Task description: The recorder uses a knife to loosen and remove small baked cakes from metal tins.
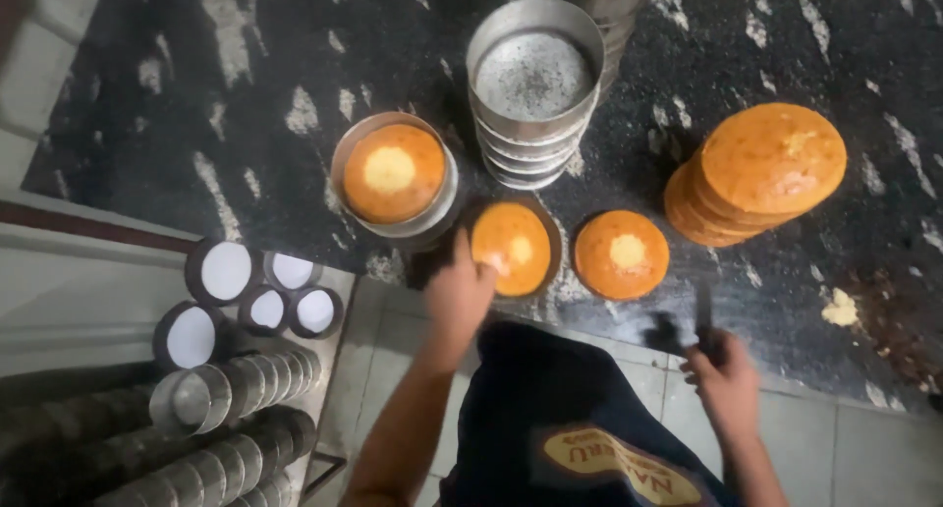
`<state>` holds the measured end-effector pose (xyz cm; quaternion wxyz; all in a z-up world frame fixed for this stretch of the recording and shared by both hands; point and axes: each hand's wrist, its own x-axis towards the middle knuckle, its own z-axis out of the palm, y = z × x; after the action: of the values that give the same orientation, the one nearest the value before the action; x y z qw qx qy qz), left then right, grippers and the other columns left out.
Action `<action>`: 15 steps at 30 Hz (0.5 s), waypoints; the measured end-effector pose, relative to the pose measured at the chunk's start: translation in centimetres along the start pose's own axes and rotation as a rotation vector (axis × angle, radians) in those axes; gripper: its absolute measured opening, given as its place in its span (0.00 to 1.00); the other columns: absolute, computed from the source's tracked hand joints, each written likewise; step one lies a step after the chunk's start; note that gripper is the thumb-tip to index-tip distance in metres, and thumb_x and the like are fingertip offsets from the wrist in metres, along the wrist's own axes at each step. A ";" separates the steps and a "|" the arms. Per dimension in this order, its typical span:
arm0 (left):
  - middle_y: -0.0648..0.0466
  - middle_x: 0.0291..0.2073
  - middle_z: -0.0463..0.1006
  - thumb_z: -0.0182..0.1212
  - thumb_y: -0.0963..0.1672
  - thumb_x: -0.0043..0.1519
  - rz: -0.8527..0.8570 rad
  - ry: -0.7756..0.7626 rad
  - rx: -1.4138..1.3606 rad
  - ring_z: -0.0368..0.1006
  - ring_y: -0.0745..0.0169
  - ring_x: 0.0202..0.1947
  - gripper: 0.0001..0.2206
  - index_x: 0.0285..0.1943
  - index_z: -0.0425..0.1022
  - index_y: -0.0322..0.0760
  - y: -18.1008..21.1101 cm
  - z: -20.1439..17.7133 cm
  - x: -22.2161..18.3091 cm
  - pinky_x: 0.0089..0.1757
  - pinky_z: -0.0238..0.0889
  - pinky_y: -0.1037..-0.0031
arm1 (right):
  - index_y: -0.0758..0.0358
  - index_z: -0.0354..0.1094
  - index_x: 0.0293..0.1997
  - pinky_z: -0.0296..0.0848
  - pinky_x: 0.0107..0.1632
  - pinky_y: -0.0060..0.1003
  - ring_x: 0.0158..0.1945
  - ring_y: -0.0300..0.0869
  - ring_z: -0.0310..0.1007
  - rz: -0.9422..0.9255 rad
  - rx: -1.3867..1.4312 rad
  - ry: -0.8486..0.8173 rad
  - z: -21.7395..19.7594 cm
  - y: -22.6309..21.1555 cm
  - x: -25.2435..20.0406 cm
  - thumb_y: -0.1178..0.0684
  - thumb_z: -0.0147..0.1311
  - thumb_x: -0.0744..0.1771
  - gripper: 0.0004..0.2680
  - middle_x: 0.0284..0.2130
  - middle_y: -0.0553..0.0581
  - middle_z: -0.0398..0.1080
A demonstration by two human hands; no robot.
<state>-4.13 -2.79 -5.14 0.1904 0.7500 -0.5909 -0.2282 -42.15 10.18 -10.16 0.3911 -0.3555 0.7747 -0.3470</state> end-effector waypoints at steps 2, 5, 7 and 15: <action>0.37 0.23 0.79 0.60 0.53 0.61 0.173 0.190 0.096 0.76 0.33 0.23 0.29 0.68 0.68 0.35 0.8 -1.2 0.9 0.32 0.70 0.46 | 0.67 0.67 0.53 0.74 0.34 0.36 0.30 0.41 0.75 -0.140 -0.088 -0.014 1.1 -1.5 -1.0 0.57 0.57 0.66 0.11 0.32 0.58 0.75; 0.47 0.16 0.75 0.61 0.49 0.64 0.432 0.463 0.210 0.74 0.46 0.17 0.23 0.66 0.75 0.33 1.2 -1.0 2.1 0.27 0.71 0.55 | 0.65 0.67 0.52 0.74 0.33 0.38 0.31 0.40 0.78 -0.058 -0.018 -0.077 3.3 -3.3 -0.9 0.57 0.57 0.65 0.11 0.33 0.57 0.75; 0.49 0.15 0.74 0.62 0.49 0.61 0.509 0.456 0.303 0.72 0.51 0.15 0.24 0.64 0.77 0.34 1.5 -0.7 3.3 0.25 0.69 0.58 | 0.64 0.69 0.54 0.74 0.36 0.39 0.32 0.43 0.76 -0.117 -0.107 -0.108 4.4 -4.6 -0.9 0.57 0.58 0.65 0.12 0.32 0.60 0.76; 0.54 0.20 0.76 0.66 0.48 0.53 0.736 0.389 0.433 0.74 0.56 0.22 0.21 0.56 0.80 0.41 1.6 0.3 5.4 0.28 0.67 0.62 | 0.62 0.69 0.57 0.75 0.48 0.44 0.46 0.55 0.78 -0.387 -0.272 -0.245 7.7 -10.5 -1.1 0.54 0.57 0.66 0.14 0.42 0.66 0.75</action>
<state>-4.55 -8.42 -5.12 0.2052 0.5420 -0.8049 0.1277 -32.17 3.79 -4.65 0.3569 -0.5857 0.6787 -0.2626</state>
